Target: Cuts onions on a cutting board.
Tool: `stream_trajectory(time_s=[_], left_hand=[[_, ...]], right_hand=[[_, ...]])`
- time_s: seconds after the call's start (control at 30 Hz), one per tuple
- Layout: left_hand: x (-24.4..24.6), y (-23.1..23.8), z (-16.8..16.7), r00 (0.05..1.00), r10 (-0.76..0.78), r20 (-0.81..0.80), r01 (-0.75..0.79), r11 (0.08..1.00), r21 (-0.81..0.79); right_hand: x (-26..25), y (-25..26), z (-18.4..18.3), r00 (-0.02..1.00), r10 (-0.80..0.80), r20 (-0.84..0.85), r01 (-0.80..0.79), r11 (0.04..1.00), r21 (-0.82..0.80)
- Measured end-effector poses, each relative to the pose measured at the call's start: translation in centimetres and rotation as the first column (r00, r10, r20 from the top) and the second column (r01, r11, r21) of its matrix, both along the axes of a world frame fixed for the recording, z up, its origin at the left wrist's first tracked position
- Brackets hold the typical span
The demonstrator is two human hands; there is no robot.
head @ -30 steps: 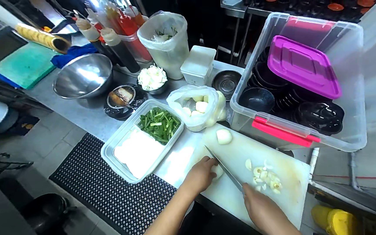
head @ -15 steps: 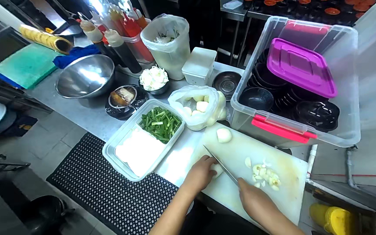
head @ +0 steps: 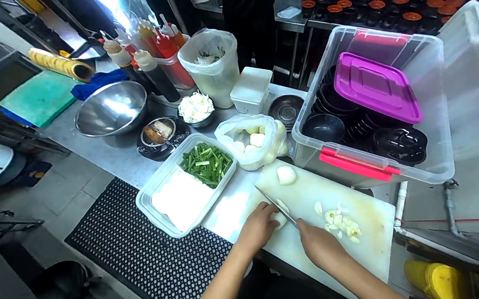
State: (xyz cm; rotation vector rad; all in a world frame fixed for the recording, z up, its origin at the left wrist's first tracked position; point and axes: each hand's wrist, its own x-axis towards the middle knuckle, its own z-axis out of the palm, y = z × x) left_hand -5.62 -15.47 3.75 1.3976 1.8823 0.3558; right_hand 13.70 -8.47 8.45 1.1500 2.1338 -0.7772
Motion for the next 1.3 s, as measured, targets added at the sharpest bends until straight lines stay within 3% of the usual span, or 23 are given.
stream_trajectory(time_s=[0.13, 0.3, 0.5, 0.67, 0.87, 1.07, 1.3], left_hand=[[0.1, -0.3, 0.0, 1.000, 0.020, 0.011, -0.021, 0.999, 0.025], [0.3, -0.4, -0.2, 1.000, 0.007, -0.001, -0.007, 1.000, 0.015], [0.4, -0.8, -0.3, 1.000, 0.022, -0.009, -0.022, 0.997, 0.076], [0.5, -1.0, -0.6, 1.000, 0.015, -0.021, -0.014, 0.997, 0.078], [0.7, -1.0, -0.8, 0.999, 0.033, -0.023, -0.030, 0.992, 0.121], [0.7, -1.1, -1.2, 0.999, 0.038, -0.016, -0.036, 0.990, 0.133], [1.0, -1.5, -1.5, 0.997, 0.068, -0.039, -0.060, 0.983, 0.174]], right_hand=[[1.8, -0.6, 1.9, 1.000, 0.023, -0.004, -0.023, 1.000, 0.013], [-0.4, -0.2, -1.2, 1.000, -0.005, -0.013, 0.005, 1.000, -0.027], [1.2, -0.6, 1.6, 1.000, 0.022, -0.017, -0.021, 1.000, 0.012], [-0.7, -0.4, -1.5, 0.999, 0.005, -0.046, -0.005, 1.000, -0.008], [0.8, 0.0, 2.2, 0.999, 0.047, 0.011, -0.047, 0.999, -0.009], [-1.4, 0.1, -1.2, 0.999, 0.006, -0.040, -0.006, 1.000, -0.016], [0.9, 0.2, 1.8, 0.998, 0.067, 0.003, -0.067, 0.998, -0.007]])
